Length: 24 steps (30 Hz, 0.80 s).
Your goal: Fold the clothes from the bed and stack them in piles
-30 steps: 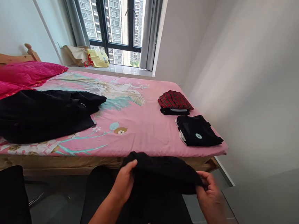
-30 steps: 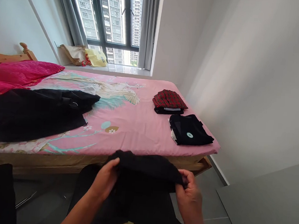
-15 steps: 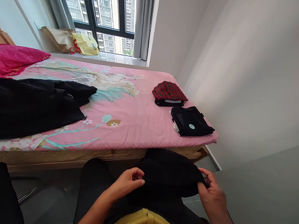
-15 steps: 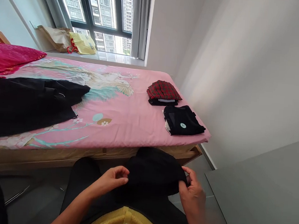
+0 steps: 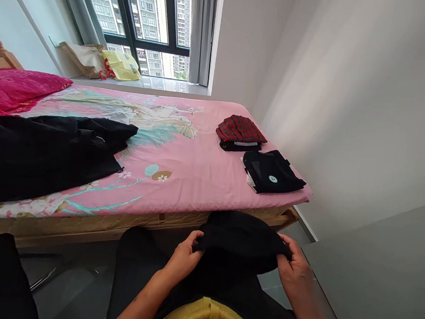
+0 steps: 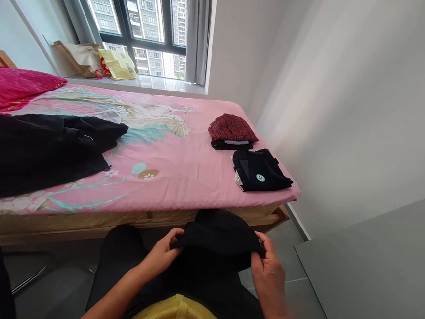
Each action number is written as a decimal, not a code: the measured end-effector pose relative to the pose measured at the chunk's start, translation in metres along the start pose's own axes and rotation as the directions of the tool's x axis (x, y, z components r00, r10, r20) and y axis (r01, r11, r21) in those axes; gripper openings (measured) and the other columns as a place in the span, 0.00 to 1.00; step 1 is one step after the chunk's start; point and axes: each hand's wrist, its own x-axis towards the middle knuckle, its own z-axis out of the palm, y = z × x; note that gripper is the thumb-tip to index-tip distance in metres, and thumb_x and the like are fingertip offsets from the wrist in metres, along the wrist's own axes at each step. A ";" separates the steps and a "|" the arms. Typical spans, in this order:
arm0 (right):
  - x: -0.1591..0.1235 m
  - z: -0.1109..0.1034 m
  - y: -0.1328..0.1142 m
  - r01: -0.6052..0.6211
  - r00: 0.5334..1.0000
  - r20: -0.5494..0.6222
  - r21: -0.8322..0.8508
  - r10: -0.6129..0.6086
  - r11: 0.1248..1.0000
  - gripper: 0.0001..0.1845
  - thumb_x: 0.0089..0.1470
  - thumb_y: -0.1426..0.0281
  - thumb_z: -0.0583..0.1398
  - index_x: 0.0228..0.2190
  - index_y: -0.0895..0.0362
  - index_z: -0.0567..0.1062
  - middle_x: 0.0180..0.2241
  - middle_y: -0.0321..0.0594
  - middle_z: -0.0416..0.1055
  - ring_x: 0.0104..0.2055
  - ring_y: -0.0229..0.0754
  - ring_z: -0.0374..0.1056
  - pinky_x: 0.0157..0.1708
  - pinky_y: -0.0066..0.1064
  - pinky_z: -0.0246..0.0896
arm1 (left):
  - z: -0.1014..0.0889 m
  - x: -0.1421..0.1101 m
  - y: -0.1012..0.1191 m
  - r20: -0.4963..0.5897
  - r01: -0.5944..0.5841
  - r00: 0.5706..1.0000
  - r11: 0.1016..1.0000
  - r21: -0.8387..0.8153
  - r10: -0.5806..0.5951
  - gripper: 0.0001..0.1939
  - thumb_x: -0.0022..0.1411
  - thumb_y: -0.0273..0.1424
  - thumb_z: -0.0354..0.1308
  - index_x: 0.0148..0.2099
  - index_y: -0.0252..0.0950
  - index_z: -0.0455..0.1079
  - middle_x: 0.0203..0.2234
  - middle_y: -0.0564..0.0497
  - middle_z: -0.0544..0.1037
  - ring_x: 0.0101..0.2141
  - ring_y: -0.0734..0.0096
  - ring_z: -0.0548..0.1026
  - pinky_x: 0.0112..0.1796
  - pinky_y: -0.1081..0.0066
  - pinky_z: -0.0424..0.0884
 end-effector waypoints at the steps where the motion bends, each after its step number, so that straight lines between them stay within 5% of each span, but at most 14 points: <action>1: 0.001 0.004 0.000 0.015 1.000 0.009 0.028 -0.016 0.999 0.20 0.51 0.64 0.52 0.47 0.54 0.69 0.35 0.39 0.73 0.36 0.43 0.68 0.38 0.32 0.62 | 0.000 -0.001 0.003 0.010 -0.019 1.000 1.000 0.013 0.019 0.22 0.55 0.31 0.53 0.54 0.39 0.65 0.36 0.50 0.76 0.37 0.64 0.73 0.38 0.69 0.64; 5: 0.008 0.016 -0.007 0.073 0.995 0.060 0.162 -0.083 0.984 0.21 0.52 0.64 0.51 0.47 0.54 0.67 0.43 0.41 0.72 0.45 0.45 0.68 0.45 0.34 0.61 | 0.000 0.000 0.017 0.089 -0.095 0.991 0.995 -0.019 0.097 0.14 0.57 0.31 0.52 0.46 0.42 0.71 0.35 0.51 0.77 0.37 0.64 0.73 0.39 0.69 0.63; 7: 0.016 0.014 -0.014 0.089 0.994 0.048 0.183 -0.100 0.979 0.22 0.52 0.64 0.51 0.49 0.54 0.67 0.44 0.41 0.71 0.46 0.45 0.67 0.47 0.35 0.60 | -0.009 0.006 0.023 0.047 -0.066 0.996 0.990 -0.126 0.072 0.11 0.58 0.32 0.50 0.40 0.39 0.71 0.32 0.52 0.76 0.35 0.66 0.72 0.37 0.70 0.63; 11: 0.040 -0.009 -0.034 0.160 0.987 -0.039 0.121 -0.156 0.980 0.24 0.49 0.65 0.54 0.50 0.50 0.68 0.43 0.38 0.72 0.43 0.44 0.68 0.44 0.34 0.61 | -0.049 0.016 0.045 -0.049 0.023 0.998 0.926 -0.378 -0.045 0.07 0.54 0.32 0.53 0.35 0.36 0.68 0.24 0.56 0.71 0.28 0.71 0.68 0.30 0.74 0.63; 16: 0.064 -0.019 -0.052 0.258 0.963 0.112 -0.120 -0.245 0.959 0.22 0.50 0.66 0.54 0.48 0.48 0.71 0.36 0.36 0.75 0.36 0.45 0.70 0.36 0.33 0.60 | -0.090 -0.003 0.098 0.101 0.154 0.988 0.841 -0.519 -0.118 0.11 0.51 0.33 0.55 0.39 0.38 0.66 0.22 0.58 0.68 0.20 0.77 0.65 0.18 0.79 0.56; 19: 0.064 -0.002 -0.054 0.276 0.944 0.259 -0.270 -0.206 0.923 0.26 0.47 0.72 0.52 0.49 0.48 0.69 0.34 0.36 0.74 0.35 0.45 0.69 0.33 0.33 0.58 | -0.088 -0.011 0.115 0.181 0.158 0.981 0.851 -0.501 -0.075 0.14 0.51 0.33 0.55 0.42 0.39 0.65 0.25 0.56 0.70 0.20 0.76 0.67 0.16 0.80 0.55; 21: 0.054 0.011 -0.055 0.299 0.940 0.250 -0.285 -0.230 0.911 0.27 0.45 0.73 0.53 0.49 0.51 0.68 0.39 0.39 0.72 0.39 0.46 0.68 0.34 0.33 0.58 | -0.080 -0.006 0.112 0.137 0.137 0.987 0.874 -0.467 -0.081 0.13 0.53 0.32 0.54 0.42 0.39 0.65 0.24 0.56 0.69 0.20 0.76 0.66 0.17 0.79 0.57; 24: 0.025 0.023 -0.061 0.309 0.929 0.261 -0.163 -0.261 0.937 0.12 0.52 0.65 0.53 0.38 0.54 0.71 0.34 0.40 0.71 0.36 0.44 0.67 0.34 0.32 0.58 | -0.066 0.008 0.095 0.018 0.124 0.991 0.895 -0.429 -0.129 0.11 0.55 0.33 0.51 0.41 0.37 0.66 0.22 0.57 0.67 0.20 0.76 0.65 0.18 0.79 0.56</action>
